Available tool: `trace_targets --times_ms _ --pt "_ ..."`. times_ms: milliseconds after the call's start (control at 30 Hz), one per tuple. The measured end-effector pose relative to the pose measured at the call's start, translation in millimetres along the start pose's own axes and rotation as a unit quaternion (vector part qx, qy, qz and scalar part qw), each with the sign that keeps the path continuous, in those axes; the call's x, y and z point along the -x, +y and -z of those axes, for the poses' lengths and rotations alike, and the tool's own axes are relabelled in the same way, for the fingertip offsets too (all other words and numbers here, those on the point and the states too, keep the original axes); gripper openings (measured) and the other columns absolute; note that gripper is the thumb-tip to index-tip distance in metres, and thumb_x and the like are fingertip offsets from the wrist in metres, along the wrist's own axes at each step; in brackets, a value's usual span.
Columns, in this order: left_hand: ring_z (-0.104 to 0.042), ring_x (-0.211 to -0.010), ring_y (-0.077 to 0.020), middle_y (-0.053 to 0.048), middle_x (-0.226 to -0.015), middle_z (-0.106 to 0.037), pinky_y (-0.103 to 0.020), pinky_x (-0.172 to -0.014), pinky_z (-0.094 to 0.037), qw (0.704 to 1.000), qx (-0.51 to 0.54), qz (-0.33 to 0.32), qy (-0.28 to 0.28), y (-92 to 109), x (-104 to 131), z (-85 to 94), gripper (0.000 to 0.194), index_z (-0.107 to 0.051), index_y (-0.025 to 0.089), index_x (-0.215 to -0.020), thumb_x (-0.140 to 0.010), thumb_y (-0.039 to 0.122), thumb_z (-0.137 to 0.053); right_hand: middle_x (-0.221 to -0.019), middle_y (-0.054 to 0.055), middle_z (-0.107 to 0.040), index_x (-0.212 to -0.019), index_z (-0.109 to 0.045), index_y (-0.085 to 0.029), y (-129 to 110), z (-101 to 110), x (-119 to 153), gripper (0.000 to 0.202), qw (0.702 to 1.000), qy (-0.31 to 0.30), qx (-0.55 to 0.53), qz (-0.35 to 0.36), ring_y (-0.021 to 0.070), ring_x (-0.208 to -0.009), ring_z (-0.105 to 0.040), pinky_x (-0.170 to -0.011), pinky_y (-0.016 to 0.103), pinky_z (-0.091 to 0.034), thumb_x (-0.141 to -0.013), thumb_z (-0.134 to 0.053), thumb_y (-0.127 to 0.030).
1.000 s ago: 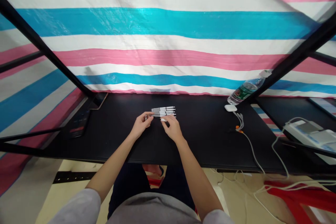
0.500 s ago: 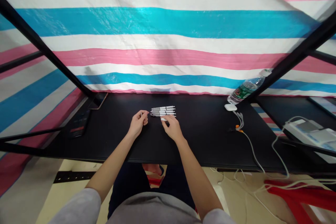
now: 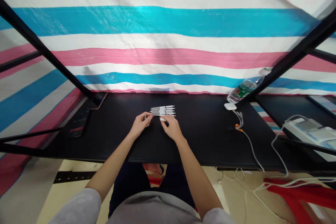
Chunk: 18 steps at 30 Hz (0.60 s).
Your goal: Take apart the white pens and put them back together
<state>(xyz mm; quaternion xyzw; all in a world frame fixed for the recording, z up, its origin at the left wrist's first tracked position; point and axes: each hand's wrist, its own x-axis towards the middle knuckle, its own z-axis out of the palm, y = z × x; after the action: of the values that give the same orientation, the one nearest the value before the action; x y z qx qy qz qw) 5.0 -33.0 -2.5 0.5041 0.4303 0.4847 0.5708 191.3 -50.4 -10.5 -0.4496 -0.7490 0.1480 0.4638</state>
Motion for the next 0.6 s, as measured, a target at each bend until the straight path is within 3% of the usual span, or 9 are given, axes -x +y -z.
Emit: trace_targets --times_ms 167,267,367,467,600 --pt "-0.037 -0.048 -0.005 0.004 -0.058 -0.045 -0.018 -0.044 -0.024 1.0 -0.011 -0.008 0.001 -1.5 -1.0 0.6 0.035 -0.067 0.014 -0.087 -0.074 0.046 -0.073 -0.093 0.007 -0.072 -0.096 -0.069 -0.021 -1.8 0.4 -0.5 0.019 1.0 -0.001 -0.008 -0.001 0.0206 -0.089 -0.065 -0.084 0.036 -0.053 -0.09 -0.052 -0.022" --pt "-0.036 -0.048 -0.0046 0.005 -0.057 -0.042 -0.018 -0.043 -0.022 0.998 0.032 -0.017 0.058 1.1 -2.4 1.2 0.035 -0.065 0.015 -0.085 -0.072 0.046 -0.074 -0.102 0.009 -0.07 -0.106 -0.067 -0.021 -1.5 1.0 -1.3 0.022 0.999 0.033 -0.007 -0.031 0.0219 -0.096 -0.064 -0.089 0.037 -0.052 -0.09 -0.053 -0.027" --pt "-0.036 -0.047 -0.0046 0.005 -0.057 -0.043 -0.018 -0.043 -0.022 0.991 0.08 -0.027 0.105 3.7 -4.1 3.1 0.036 -0.063 0.015 -0.084 -0.071 0.046 -0.075 -0.103 0.01 -0.069 -0.113 -0.064 -0.019 1.0 1.1 -1.7 0.028 0.994 0.069 -0.008 -0.085 0.0213 -0.092 -0.065 -0.083 0.035 -0.053 -0.089 -0.054 -0.028" --pt "-0.036 -0.046 -0.0045 0.005 -0.056 -0.043 -0.018 -0.042 -0.023 0.988 0.099 -0.027 0.118 5.0 -5.0 4.2 0.036 -0.062 0.016 -0.083 -0.069 0.046 -0.076 -0.1 0.009 -0.07 -0.107 -0.065 -0.019 3.3 0.5 -1.7 0.024 0.991 0.077 -0.013 -0.104 0.0202 -0.087 -0.066 -0.077 0.032 -0.054 -0.089 -0.053 -0.029" --pt "-0.035 -0.046 -0.0044 0.006 -0.056 -0.042 -0.018 -0.042 -0.022 0.99 0.093 -0.025 0.105 5.2 -4.4 2.6 0.036 -0.062 0.016 -0.083 -0.069 0.046 -0.076 -0.093 0.008 -0.069 -0.095 -0.068 -0.019 2.8 0.3 -1.9 0.02 0.996 0.06 -0.006 -0.065 0.0195 -0.085 -0.065 -0.079 0.031 -0.052 -0.091 -0.05 -0.028"
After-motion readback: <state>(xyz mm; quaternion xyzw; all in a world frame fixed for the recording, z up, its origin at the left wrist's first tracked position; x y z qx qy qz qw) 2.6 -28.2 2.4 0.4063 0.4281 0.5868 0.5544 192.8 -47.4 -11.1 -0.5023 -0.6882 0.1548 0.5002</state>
